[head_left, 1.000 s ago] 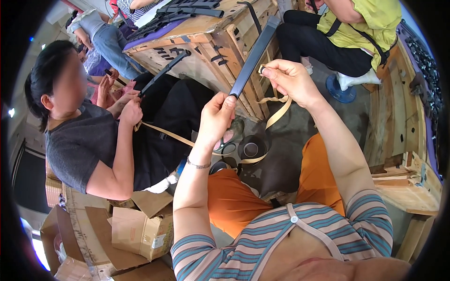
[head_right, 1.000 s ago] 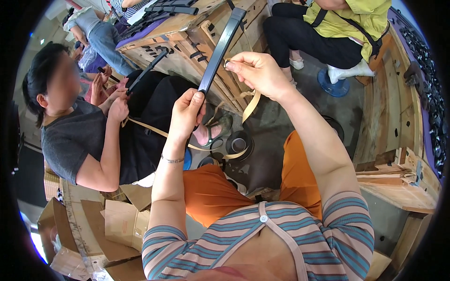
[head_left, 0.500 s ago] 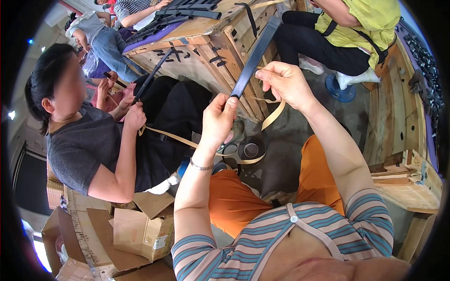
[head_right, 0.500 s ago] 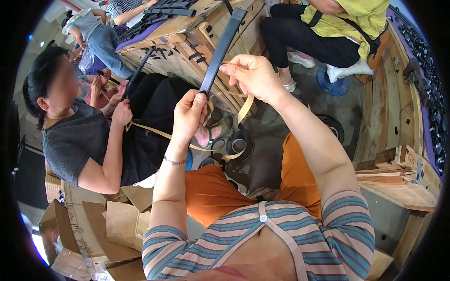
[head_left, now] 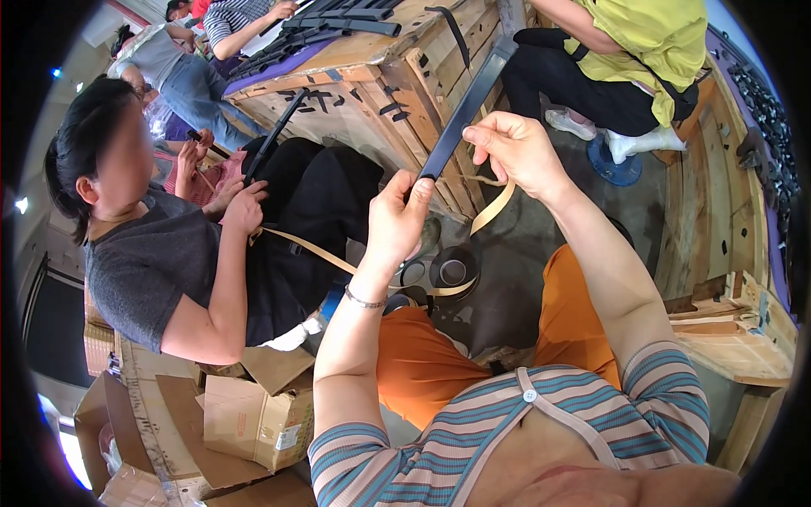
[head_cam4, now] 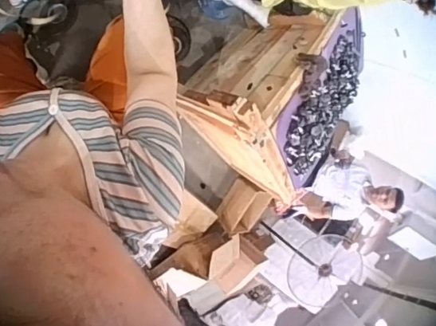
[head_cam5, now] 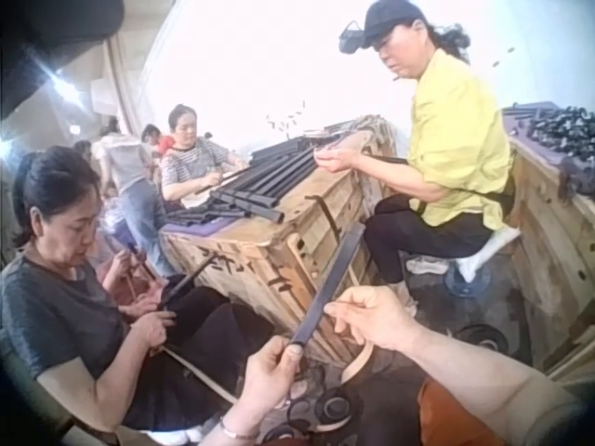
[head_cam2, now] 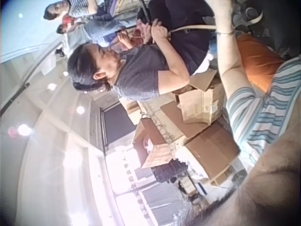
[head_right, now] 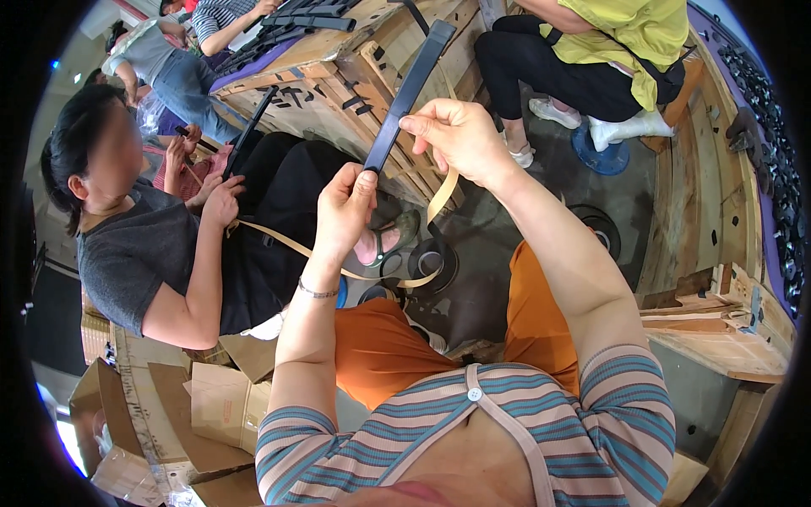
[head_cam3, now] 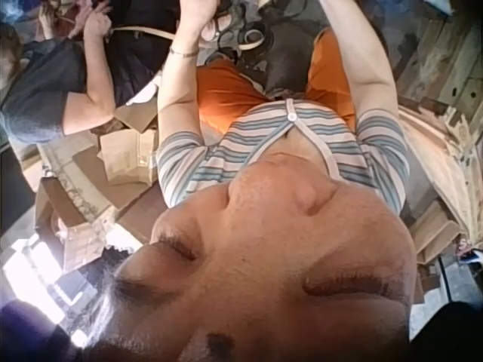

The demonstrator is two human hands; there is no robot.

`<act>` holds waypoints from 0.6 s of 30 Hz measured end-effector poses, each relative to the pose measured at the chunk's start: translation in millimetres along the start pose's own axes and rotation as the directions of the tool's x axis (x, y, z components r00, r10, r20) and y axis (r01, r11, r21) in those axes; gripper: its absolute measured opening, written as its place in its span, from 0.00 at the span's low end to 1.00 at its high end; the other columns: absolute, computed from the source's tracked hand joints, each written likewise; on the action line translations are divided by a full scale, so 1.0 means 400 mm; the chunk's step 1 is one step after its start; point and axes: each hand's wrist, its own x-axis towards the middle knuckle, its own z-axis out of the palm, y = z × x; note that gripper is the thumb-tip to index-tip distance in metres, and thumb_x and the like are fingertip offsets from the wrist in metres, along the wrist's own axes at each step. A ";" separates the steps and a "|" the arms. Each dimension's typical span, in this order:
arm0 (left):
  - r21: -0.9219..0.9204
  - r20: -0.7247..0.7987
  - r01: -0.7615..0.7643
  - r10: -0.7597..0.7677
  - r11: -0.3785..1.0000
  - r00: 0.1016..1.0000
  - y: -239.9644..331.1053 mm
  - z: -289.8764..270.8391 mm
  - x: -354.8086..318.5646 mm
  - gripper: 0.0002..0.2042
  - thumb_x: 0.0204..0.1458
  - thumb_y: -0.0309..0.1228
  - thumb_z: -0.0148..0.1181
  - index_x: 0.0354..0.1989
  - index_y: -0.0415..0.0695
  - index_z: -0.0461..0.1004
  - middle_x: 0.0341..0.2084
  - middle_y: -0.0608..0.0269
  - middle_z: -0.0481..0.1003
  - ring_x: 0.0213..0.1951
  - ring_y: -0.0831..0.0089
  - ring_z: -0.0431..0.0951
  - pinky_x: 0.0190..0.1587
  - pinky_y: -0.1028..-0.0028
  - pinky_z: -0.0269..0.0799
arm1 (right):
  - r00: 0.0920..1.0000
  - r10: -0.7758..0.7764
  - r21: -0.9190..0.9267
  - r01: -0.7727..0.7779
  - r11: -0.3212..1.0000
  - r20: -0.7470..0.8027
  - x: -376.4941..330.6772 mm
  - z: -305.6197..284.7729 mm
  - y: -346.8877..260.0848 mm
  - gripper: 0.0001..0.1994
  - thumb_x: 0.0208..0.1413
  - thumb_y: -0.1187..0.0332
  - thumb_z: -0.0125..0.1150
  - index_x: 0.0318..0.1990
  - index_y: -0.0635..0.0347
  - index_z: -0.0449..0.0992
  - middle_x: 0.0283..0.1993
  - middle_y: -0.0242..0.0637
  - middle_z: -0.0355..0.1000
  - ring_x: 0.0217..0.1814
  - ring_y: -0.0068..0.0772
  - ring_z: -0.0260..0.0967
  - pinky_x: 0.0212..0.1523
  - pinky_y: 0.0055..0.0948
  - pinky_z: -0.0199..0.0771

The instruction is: Assembling black plastic components by attaching tape or straps in a workshop environment.

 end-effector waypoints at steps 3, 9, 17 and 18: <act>0.064 -0.017 -0.039 0.040 0.997 0.999 0.013 0.009 0.003 0.12 0.53 0.36 0.55 0.25 0.39 0.67 0.11 0.64 0.65 0.17 0.81 0.62 0.22 0.78 0.61 | 1.000 0.010 0.003 -0.010 1.000 -0.017 0.002 -0.009 -0.004 0.10 0.53 0.63 0.59 0.29 0.61 0.73 0.19 0.29 0.69 0.11 0.12 0.57 0.11 0.13 0.54; 0.135 -0.072 -0.115 0.126 0.984 0.989 0.014 -0.004 0.003 0.12 0.52 0.34 0.56 0.24 0.39 0.68 0.11 0.61 0.64 0.16 0.79 0.61 0.20 0.75 0.61 | 0.998 0.041 -0.050 -0.043 0.998 -0.047 0.007 0.023 -0.018 0.10 0.53 0.64 0.58 0.30 0.62 0.73 0.20 0.28 0.68 0.10 0.10 0.55 0.10 0.12 0.52; 0.025 0.012 -0.062 0.062 0.998 0.998 0.013 0.009 -0.011 0.10 0.50 0.33 0.54 0.27 0.38 0.71 0.14 0.56 0.70 0.18 0.74 0.70 0.23 0.72 0.66 | 0.994 -0.069 -0.106 0.060 0.993 -0.088 -0.011 0.016 0.028 0.09 0.54 0.65 0.56 0.32 0.62 0.72 0.20 0.29 0.66 0.11 0.11 0.52 0.11 0.12 0.48; -0.035 0.055 0.011 -0.009 0.999 0.998 0.017 0.005 -0.016 0.12 0.51 0.36 0.54 0.27 0.38 0.71 0.15 0.58 0.71 0.18 0.73 0.70 0.23 0.73 0.66 | 0.994 -0.068 -0.083 0.061 0.995 -0.087 -0.009 0.019 0.036 0.10 0.54 0.65 0.57 0.34 0.64 0.72 0.21 0.30 0.67 0.11 0.11 0.53 0.11 0.12 0.50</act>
